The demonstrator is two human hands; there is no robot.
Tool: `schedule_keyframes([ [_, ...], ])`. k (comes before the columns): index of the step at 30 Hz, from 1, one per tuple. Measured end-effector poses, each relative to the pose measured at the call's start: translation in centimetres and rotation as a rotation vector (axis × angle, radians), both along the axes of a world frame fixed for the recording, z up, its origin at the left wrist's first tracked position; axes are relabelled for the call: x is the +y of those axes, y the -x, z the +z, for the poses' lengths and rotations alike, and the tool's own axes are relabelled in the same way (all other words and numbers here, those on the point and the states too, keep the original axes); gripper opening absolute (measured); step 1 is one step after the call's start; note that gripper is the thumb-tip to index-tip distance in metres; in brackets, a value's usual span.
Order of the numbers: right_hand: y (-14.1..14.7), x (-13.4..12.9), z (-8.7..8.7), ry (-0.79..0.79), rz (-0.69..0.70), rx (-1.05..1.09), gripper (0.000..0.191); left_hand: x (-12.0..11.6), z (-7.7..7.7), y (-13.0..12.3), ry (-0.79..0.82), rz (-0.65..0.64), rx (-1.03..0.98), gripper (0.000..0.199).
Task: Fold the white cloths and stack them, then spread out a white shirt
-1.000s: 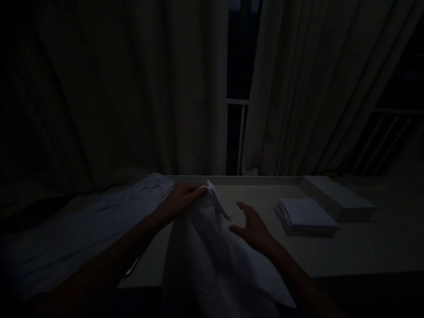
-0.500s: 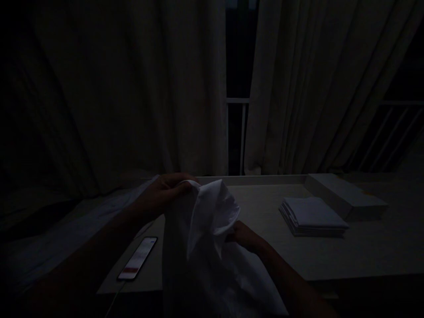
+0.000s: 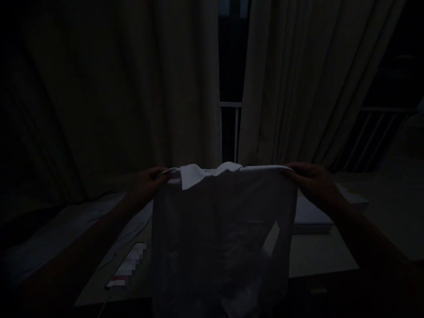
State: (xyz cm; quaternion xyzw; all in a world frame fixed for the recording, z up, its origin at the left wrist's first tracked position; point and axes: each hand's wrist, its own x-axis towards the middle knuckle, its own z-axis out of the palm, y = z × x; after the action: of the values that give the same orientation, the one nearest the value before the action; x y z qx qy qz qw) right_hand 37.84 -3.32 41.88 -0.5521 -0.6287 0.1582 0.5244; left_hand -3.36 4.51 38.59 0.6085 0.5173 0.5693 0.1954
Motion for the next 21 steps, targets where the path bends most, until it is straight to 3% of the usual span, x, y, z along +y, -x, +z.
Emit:
schedule_keyframes([
  [3, 0.6, -2.7, 3.8, -0.137, -0.132, -0.045, 0.044, -1.6, 2.8, -0.6, -0.191, 0.072, -0.039, 0.032],
  [6, 0.6, -5.0, 5.7, -0.31, -0.274, -0.096, 0.05, -4.7, 5.3, -0.7, -0.441, 0.162, -0.08, 0.034],
  [8, 0.0, -5.7, 5.3, -0.403, -0.31, -0.171, 0.056, -6.4, 4.7, -0.5, -0.545, 0.26, -0.023, 0.031],
  [9, -0.4, -5.7, 4.7, -0.401, -0.309, -0.241, 0.059, -6.9, 3.6, -0.3, -0.573, 0.322, 0.024, 0.028],
  [10, -1.0, -5.4, 3.9, -0.362, -0.303, -0.322, 0.06, -7.0, 2.0, 0.0, -0.583, 0.303, 0.087, 0.024],
  [11, -1.6, -5.1, 2.9, -0.289, -0.289, -0.403, 0.061, -7.0, 0.1, 0.3, -0.527, 0.191, 0.193, 0.02],
  [12, -2.2, -4.7, 1.9, -0.204, -0.274, -0.462, 0.06, -6.7, -1.7, 0.7, -0.367, 0.076, 0.282, 0.018],
  [15, -4.0, -3.9, -0.5, -0.047, -0.231, -0.457, 0.052, -5.6, -5.7, 2.1, 0.033, -0.062, 0.347, 0.022],
  [18, -5.0, -4.1, -1.4, 0.04, -0.173, -0.229, 0.045, -5.4, -5.5, 3.6, 0.161, -0.123, 0.355, 0.026],
  [21, -5.5, -4.9, -1.3, 0.133, -0.114, -0.034, 0.045, -6.2, -2.7, 5.2, 0.254, -0.164, 0.326, 0.031],
])
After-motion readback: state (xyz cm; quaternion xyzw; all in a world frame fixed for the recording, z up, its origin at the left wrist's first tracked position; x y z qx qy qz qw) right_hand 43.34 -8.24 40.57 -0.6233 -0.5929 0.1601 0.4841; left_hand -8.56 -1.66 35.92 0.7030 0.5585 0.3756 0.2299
